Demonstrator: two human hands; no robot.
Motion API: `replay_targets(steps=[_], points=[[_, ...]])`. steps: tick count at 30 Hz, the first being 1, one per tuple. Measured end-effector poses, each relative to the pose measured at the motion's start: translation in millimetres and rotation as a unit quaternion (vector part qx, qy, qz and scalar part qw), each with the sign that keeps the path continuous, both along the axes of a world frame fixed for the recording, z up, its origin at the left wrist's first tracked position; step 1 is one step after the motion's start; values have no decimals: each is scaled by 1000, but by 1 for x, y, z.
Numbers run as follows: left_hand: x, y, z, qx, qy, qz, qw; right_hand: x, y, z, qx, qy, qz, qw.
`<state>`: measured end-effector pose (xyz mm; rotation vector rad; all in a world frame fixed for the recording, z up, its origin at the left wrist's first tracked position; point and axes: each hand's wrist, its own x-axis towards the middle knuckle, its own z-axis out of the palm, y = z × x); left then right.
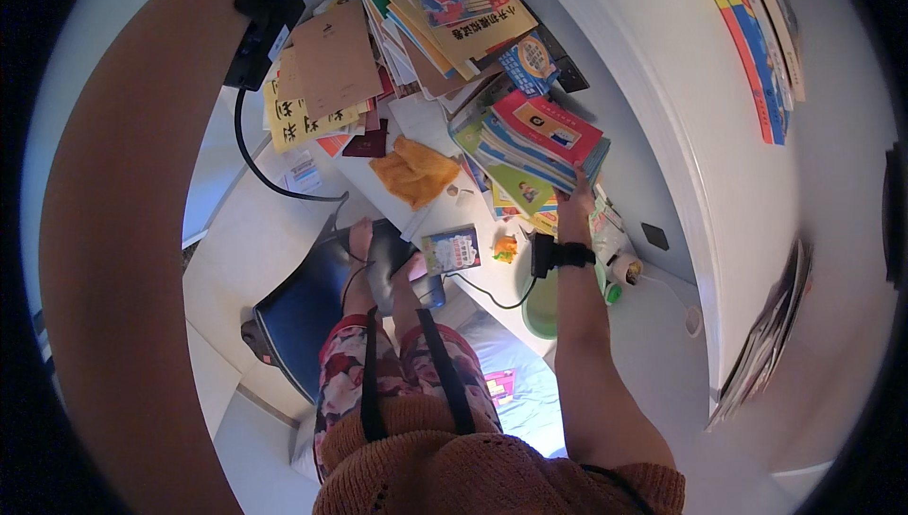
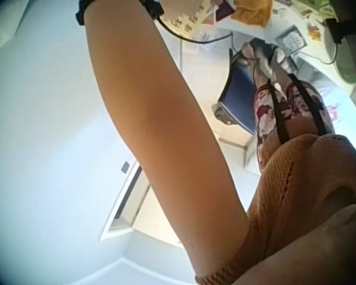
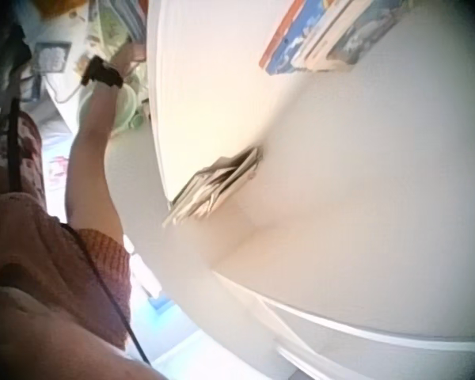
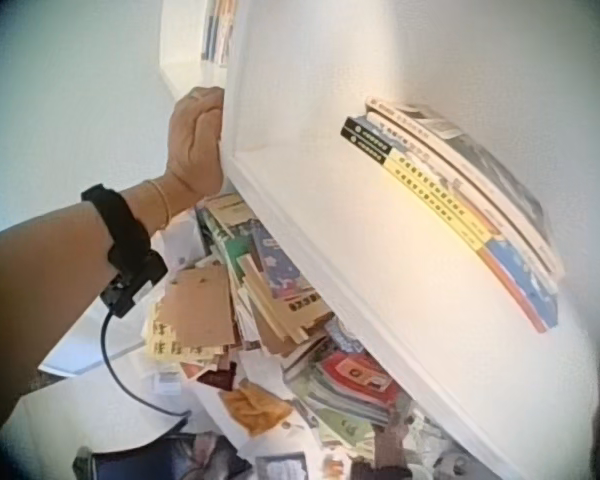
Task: The person organizes a bookshelf by sorting through various books and notebooks on a desk and placing them onto different shelves.
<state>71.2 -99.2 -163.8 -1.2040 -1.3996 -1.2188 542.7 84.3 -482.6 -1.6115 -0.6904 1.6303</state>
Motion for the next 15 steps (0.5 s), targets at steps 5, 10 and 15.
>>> replay_targets(steps=[5,10,15], points=[[8,3,7,-6,-5,-4,1000,30,-16,-26,82,-23,102,991],[5,-5,-2,-57,-9,5,998,-27,-40,39,103,-51,-79,990],[18,0,9,-50,-8,2,999,26,-66,84,186,-66,-28,980]])
